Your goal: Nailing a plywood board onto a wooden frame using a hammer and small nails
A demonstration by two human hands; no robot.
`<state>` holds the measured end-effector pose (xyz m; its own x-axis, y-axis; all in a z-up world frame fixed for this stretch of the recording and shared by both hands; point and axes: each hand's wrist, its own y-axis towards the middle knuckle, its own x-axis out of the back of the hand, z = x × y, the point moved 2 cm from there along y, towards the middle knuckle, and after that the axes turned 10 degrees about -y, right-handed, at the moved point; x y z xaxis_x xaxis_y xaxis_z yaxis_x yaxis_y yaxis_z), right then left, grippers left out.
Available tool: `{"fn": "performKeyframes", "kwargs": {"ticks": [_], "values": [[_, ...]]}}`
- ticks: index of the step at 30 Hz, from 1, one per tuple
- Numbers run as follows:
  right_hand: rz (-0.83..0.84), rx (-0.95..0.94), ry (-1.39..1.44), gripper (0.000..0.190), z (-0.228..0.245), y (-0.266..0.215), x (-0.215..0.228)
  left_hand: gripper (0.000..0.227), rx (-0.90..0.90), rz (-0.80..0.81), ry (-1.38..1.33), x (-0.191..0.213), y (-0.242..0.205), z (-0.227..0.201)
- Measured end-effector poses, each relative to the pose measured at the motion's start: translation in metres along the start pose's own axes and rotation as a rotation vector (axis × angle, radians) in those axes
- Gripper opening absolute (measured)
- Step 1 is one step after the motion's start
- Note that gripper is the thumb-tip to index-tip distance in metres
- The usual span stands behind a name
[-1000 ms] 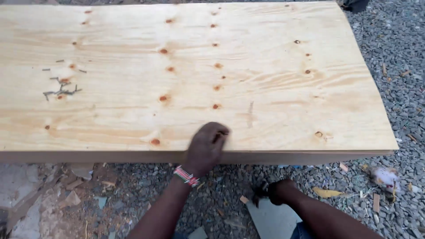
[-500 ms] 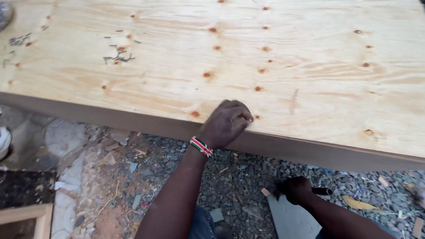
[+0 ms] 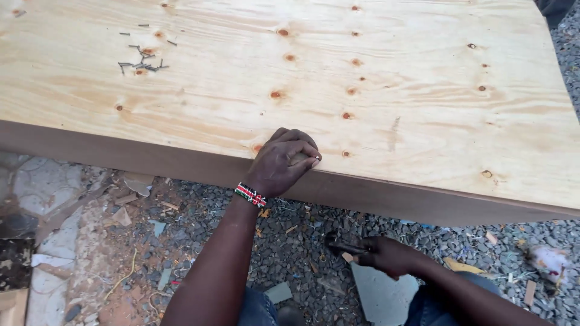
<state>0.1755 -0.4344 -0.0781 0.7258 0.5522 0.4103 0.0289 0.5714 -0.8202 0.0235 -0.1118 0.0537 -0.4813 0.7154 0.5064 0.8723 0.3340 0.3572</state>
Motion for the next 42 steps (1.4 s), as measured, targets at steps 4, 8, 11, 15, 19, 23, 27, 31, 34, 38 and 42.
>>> {"fn": "performKeyframes", "kwargs": {"ticks": [4,8,11,15,19,23,27,31,34,38,42], "values": [[-0.076,0.156,0.217,0.033,0.064,-0.102,0.027,0.016,0.01,0.007,0.009,-0.004,-0.002,0.0],[-0.378,0.227,0.045,0.044,0.096,-0.163,0.079,0.017,-0.006,0.009,0.014,-0.005,0.001,0.009],[-0.529,0.245,0.014,0.078,0.12,-0.187,0.113,0.013,-0.013,0.007,0.033,-0.005,0.001,0.01],[-0.668,0.245,0.305,0.036,0.132,-0.181,0.134,0.009,-0.016,0.025,0.016,-0.001,0.005,0.008],[-0.706,0.362,0.239,0.037,0.128,-0.154,0.136,0.013,0.051,0.051,0.026,0.001,0.003,0.003],[-0.677,0.314,0.096,0.037,0.136,-0.141,0.142,0.008,0.064,0.055,0.019,0.003,0.004,0.002],[-0.77,0.309,0.112,0.035,0.137,-0.149,0.142,0.011,0.066,0.053,0.025,0.001,0.003,0.0],[-0.708,0.195,0.044,0.042,0.13,-0.126,0.127,0.011,0.081,0.068,0.054,-0.003,0.002,0.019],[-0.738,0.187,0.13,0.033,0.131,-0.138,0.133,0.014,0.096,0.076,0.086,-0.004,0.0,0.013],[-0.906,0.213,0.167,0.033,0.139,-0.139,0.171,0.014,0.068,0.081,0.099,-0.001,0.001,0.003],[-1.03,0.017,-0.222,0.051,0.136,-0.105,0.233,0.074,0.066,0.171,0.33,-0.005,-0.003,-0.014]]}}
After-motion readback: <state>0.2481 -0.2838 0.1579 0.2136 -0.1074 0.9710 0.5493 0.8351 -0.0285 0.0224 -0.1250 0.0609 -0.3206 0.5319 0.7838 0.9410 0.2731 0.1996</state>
